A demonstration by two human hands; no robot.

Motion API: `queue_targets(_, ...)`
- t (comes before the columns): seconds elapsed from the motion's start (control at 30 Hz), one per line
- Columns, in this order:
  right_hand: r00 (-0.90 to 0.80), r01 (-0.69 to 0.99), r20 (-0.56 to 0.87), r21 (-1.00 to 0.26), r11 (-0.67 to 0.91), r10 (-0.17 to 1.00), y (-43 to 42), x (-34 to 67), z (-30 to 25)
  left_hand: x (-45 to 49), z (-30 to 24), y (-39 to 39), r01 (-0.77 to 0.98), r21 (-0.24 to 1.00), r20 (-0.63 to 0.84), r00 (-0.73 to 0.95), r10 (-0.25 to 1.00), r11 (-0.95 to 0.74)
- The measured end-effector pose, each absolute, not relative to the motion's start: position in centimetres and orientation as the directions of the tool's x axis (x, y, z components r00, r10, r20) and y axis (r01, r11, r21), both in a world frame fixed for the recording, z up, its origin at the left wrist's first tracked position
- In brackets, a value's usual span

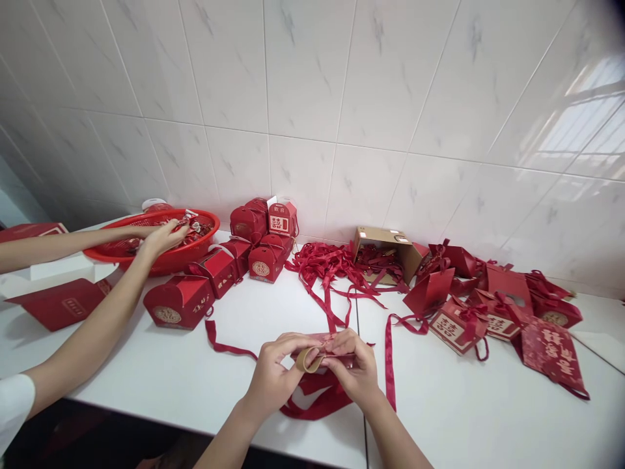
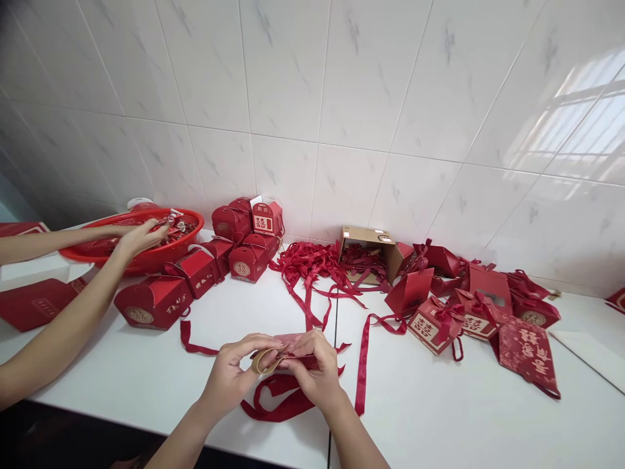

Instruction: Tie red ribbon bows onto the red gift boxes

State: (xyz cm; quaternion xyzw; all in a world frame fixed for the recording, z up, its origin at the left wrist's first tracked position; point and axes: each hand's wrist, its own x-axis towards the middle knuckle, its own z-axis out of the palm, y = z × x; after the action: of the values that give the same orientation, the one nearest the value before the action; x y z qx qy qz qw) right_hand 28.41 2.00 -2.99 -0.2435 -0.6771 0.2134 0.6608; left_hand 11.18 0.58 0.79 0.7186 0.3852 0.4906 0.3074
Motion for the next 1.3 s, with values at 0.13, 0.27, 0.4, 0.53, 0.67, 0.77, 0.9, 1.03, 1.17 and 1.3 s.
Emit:
queue_targets(0.13, -0.015, 0.043, 0.793, -0.608, 0.793, 0.609, 1.9, 28.4, -3.0, 11.3, 0.9, 0.5, 0.238, 0.846, 0.431, 0.220, 0.875, -0.477)
queue_targets(0.27, -0.017, 0.041, 0.794, -0.607, 0.794, 0.608, 1.8, 28.5, -3.0, 11.4, 1.3, 0.5, 0.173, 0.887, 0.370, 0.289, 0.883, -0.428)
queue_targets(0.4, -0.030, 0.040, 0.797, -0.603, 0.797, 0.604, 1.6, 28.5, -2.9, 11.4, 1.7, 0.6, 0.101, 0.933, 0.284, 0.380, 0.880, -0.344)
queue_targets(0.53, -0.059, 0.018, 0.813, -0.579, 0.815, 0.579, 1.6, 28.4, -2.8, 11.0, 1.4, 0.7, 0.016, 0.949, 0.271, 0.463, 0.844, -0.314)
queue_targets(0.67, -0.033, 0.022, 0.821, -0.569, 0.822, 0.569, 1.7, 28.3, -3.0, 10.6, 1.0, 0.6, -0.051, 0.921, 0.361, 0.476, 0.802, -0.385)
queue_targets(0.77, -0.014, 0.034, 0.826, -0.563, 0.826, 0.563, 1.9, 28.3, -3.0, 10.6, 1.0, 0.6, -0.075, 0.914, 0.389, 0.441, 0.809, -0.399)
queue_targets(0.9, -0.005, 0.044, 0.827, -0.561, 0.826, 0.562, 1.9, 28.3, -2.8, 10.7, 1.0, 0.6, -0.050, 0.912, 0.383, 0.461, 0.800, -0.408)
queue_targets(1.03, -0.002, 0.054, 0.823, -0.567, 0.822, 0.568, 1.7, 28.2, -2.7, 10.6, 0.9, 0.6, -0.027, 0.910, 0.380, 0.455, 0.805, -0.414)
queue_targets(1.17, 0.004, 0.066, 0.821, -0.570, 0.819, 0.571, 1.7, 28.2, -2.8, 10.9, 0.1, 0.4, -0.057, 0.904, 0.412, 0.383, 0.827, -0.424)
queue_targets(1.3, 0.025, 0.077, 0.815, -0.578, 0.812, 0.578, 1.8, 28.1, -3.0, 11.4, -1.0, 0.0, -0.096, 0.906, 0.423, 0.268, 0.866, -0.413)
